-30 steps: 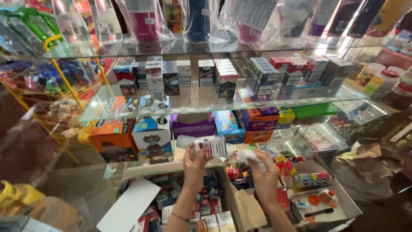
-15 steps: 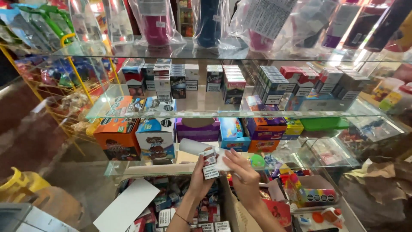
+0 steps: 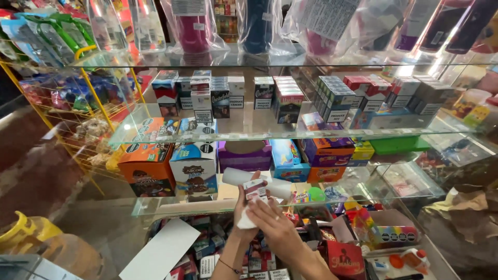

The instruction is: Stocking cigarette packs and small boxed items onto glass display shelves from a storage box.

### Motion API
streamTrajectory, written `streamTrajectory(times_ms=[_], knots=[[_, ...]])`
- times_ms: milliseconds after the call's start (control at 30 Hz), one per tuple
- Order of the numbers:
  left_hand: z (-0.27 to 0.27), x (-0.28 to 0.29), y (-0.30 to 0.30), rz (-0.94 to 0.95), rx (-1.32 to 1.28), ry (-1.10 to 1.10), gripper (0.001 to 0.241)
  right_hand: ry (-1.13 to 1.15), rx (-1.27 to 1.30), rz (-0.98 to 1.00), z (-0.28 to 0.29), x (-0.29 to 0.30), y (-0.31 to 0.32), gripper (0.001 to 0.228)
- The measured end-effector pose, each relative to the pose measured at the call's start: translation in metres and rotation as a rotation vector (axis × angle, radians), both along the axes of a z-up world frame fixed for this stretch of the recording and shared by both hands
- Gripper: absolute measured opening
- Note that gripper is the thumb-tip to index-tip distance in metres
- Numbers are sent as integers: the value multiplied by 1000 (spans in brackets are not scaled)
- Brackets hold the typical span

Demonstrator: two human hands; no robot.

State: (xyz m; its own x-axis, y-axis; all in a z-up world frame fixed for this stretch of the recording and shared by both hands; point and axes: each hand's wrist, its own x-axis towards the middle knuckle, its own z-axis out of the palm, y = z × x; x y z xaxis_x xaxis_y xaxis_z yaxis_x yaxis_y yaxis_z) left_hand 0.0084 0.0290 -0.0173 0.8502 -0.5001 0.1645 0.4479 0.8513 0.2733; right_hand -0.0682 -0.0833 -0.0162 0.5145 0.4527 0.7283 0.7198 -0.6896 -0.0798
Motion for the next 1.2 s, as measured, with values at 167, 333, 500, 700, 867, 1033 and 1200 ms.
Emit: streamTrajectory(times_ms=[167, 333, 500, 700, 867, 1033, 1200], knots=[[26, -17, -4, 3, 140, 33, 66, 90, 53, -137, 13, 0, -18, 92], [18, -18, -7, 10, 175, 5, 69, -32, 33, -200, 30, 17, -3, 60], [0, -5, -2, 56, 154, -209, 82, 76, -71, -114, 14, 3, 14, 74], [18, -7, 0, 4, 208, -96, 68, 82, 61, -204, 8, -14, -12, 85], [16, -14, -2, -78, 114, -174, 61, 21, 90, -240, 22, 12, -11, 78], [3, 4, -8, -63, 56, -237, 63, 141, 2, -246, 26, 0, 21, 84], [-6, 7, -3, -30, 33, -56, 64, -1, 94, -179, -25, -12, 10, 63]])
